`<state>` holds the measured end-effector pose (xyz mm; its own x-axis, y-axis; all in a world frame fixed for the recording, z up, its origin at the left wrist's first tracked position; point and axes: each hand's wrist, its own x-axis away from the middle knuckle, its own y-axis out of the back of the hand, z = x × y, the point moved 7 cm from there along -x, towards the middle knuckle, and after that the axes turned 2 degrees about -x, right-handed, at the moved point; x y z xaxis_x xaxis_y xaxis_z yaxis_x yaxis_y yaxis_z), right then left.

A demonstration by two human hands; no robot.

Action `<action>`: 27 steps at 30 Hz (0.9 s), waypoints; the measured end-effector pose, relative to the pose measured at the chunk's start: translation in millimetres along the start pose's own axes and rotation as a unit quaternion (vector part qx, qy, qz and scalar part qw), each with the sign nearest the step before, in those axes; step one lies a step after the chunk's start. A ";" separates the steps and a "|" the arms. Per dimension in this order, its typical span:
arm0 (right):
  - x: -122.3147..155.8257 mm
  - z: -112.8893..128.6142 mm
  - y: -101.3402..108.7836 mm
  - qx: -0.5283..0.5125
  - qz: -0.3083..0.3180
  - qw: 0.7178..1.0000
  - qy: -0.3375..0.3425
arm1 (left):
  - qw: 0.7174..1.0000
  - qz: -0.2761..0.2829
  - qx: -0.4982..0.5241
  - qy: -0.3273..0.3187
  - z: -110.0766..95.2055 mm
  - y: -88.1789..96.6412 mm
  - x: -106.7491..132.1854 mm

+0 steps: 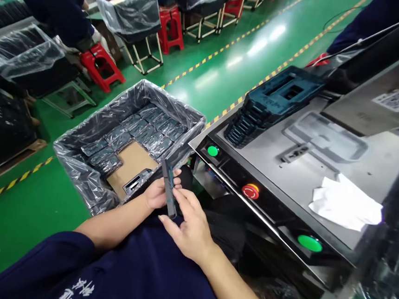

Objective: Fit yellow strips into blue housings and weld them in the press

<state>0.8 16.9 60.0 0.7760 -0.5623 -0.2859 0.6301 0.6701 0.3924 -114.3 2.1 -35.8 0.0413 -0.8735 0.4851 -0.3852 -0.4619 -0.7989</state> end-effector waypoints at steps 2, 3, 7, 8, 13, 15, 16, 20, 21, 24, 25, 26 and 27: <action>1.6 -2.5 -1.3 0.004 0.000 1.000 -0.003 | 1.000 -0.004 0.023 0.002 2.9 -3.3 -1.4; 2.2 -4.3 -1.7 0.005 0.002 1.000 -0.005 | 1.000 -0.004 0.027 0.002 3.1 -4.3 -2.1; 5.9 -11.4 -3.4 0.021 0.014 1.000 0.003 | 1.000 0.011 -0.004 0.000 -1.8 -6.8 -4.0; 7.4 -12.9 -3.9 0.028 0.015 0.999 0.006 | 1.000 0.018 -0.015 -0.004 -4.0 -7.5 -4.4; 16.7 -22.8 -5.6 0.042 0.010 0.999 -0.002 | 0.995 0.049 -0.077 -0.033 -12.5 -9.8 -6.7; 20.3 -29.2 -5.9 0.052 0.006 0.999 -0.010 | 0.990 0.055 -0.119 -0.059 -17.0 -9.3 -6.3; 21.8 -33.6 -5.8 0.059 0.003 0.998 -0.018 | 0.984 0.055 -0.150 -0.079 -20.6 -9.1 -5.3; 25.1 -54.8 -3.3 0.073 -0.020 0.995 -0.067 | 0.910 0.104 -0.365 -0.168 -35.2 -22.8 4.1; 25.1 -58.7 -2.7 0.073 -0.026 0.994 -0.072 | 0.879 0.131 -0.421 -0.183 -36.2 -29.3 7.3; 24.2 -64.5 -1.5 0.071 -0.046 0.995 -0.059 | 0.806 0.197 -0.517 -0.211 -35.4 -44.8 15.4; 24.2 -65.2 -0.8 0.071 -0.054 0.995 -0.051 | 0.793 0.209 -0.530 -0.218 -34.8 -47.8 17.1; 24.4 -65.7 -0.2 0.071 -0.063 0.994 -0.044 | 0.783 0.217 -0.538 -0.225 -34.1 -49.9 18.3; 24.9 -66.4 0.5 0.072 -0.071 0.994 -0.039 | 0.775 0.225 -0.544 -0.231 -33.1 -51.2 19.1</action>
<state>22.4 35.5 -5.0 0.6707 -0.6866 -0.2806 0.7184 0.5075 0.4758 -124.3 14.1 26.2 -0.0939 -0.9864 -0.1346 -0.9951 0.0886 0.0448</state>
